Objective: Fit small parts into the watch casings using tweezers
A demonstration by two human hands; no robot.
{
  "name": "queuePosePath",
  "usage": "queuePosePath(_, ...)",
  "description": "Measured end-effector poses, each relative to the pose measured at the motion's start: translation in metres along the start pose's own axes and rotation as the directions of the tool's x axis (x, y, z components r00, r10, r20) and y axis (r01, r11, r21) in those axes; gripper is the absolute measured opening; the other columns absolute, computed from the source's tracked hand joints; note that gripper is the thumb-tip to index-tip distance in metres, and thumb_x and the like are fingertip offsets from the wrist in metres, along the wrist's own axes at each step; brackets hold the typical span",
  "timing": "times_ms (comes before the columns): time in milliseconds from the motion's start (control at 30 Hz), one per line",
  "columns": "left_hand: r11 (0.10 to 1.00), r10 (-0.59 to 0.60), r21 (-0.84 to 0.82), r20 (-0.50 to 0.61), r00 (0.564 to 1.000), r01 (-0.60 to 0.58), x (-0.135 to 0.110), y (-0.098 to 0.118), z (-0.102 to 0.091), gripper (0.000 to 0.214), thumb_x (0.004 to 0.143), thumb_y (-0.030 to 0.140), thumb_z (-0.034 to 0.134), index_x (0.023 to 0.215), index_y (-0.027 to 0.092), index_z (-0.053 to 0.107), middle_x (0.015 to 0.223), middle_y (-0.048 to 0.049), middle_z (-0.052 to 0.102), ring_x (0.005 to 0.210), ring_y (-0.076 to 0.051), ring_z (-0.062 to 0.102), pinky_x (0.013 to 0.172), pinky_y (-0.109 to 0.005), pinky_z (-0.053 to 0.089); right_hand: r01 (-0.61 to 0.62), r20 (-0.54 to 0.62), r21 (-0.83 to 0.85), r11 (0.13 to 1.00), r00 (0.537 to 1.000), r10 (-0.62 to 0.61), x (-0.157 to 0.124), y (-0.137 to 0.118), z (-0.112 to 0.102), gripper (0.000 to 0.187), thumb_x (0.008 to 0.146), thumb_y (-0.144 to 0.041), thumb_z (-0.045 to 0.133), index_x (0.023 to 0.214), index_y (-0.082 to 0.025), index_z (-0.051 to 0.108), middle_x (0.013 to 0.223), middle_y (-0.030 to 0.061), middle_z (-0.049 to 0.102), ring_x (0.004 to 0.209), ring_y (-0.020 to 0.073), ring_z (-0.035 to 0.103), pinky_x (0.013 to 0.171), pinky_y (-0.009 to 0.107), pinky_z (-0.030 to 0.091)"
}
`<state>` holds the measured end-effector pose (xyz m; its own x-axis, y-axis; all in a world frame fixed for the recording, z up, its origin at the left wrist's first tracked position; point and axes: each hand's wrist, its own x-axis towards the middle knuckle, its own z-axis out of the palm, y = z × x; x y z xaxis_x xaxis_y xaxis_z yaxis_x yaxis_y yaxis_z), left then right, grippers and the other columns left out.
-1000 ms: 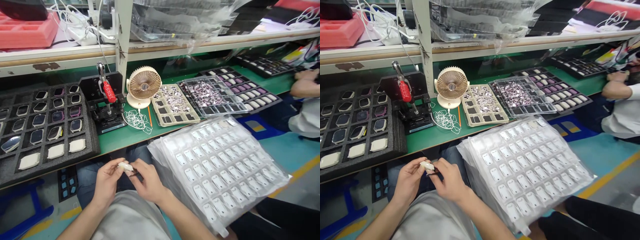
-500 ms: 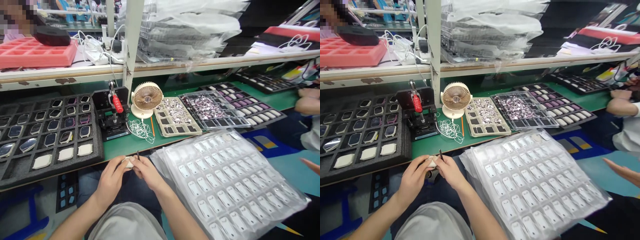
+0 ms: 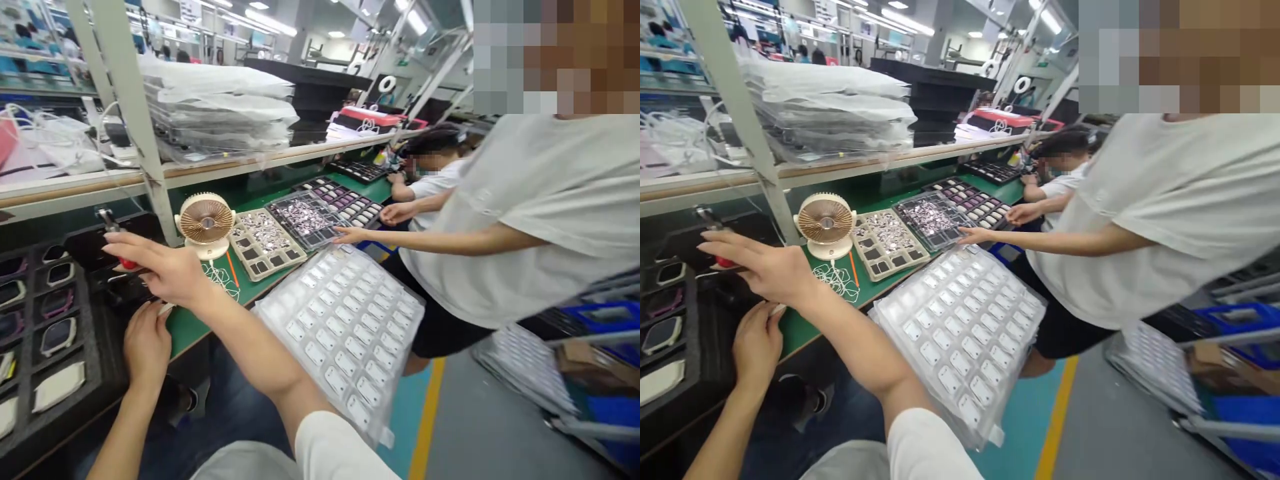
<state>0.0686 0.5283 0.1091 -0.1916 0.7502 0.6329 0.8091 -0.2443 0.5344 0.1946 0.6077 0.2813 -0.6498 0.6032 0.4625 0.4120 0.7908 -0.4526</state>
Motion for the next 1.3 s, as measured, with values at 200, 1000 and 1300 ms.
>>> queuePosePath(200,0.999,0.006,0.050,0.000,1.000,-0.006,-0.017,-0.004,0.003,0.024,0.101,0.018,0.053,0.115,0.013,0.072,0.116,-0.0200,0.077,0.129,-0.041,0.064,0.104,-0.061,0.056,0.229,-0.472,0.242,0.943,0.877,-0.091,0.028,-0.010,-0.006,0.045,0.106,-0.010,0.043,0.151,-0.015,0.050,0.139,0.0022,0.070,0.133,0.0107,0.061,0.113,0.020,0.047)
queuePosePath(1000,0.990,-0.086,0.102,-0.123,0.989,0.099,-0.050,0.040,-0.018,0.040,0.101,0.018,0.061,0.140,0.023,0.064,0.121,-0.0121,0.074,0.112,-0.029,0.070,0.105,-0.047,0.054,0.256,0.475,-0.309,0.916,0.876,-0.085,-0.008,0.080,0.072,0.036,0.110,-0.024,0.050,0.144,-0.022,0.057,0.130,0.0083,0.071,0.112,0.0252,0.069,0.082,0.033,0.054)
queuePosePath(1300,0.970,-0.106,0.200,-0.145,0.984,0.134,0.013,0.008,0.011,0.032,0.103,0.013,0.050,0.123,0.016,0.074,0.120,-0.0146,0.075,0.115,-0.026,0.069,0.106,-0.045,0.056,0.049,0.214,-0.240,0.970,0.977,0.004,-0.081,0.089,0.011,0.035,0.103,-0.022,0.065,0.137,-0.016,0.063,0.139,0.0123,0.069,0.118,0.0255,0.072,0.086,0.032,0.058)
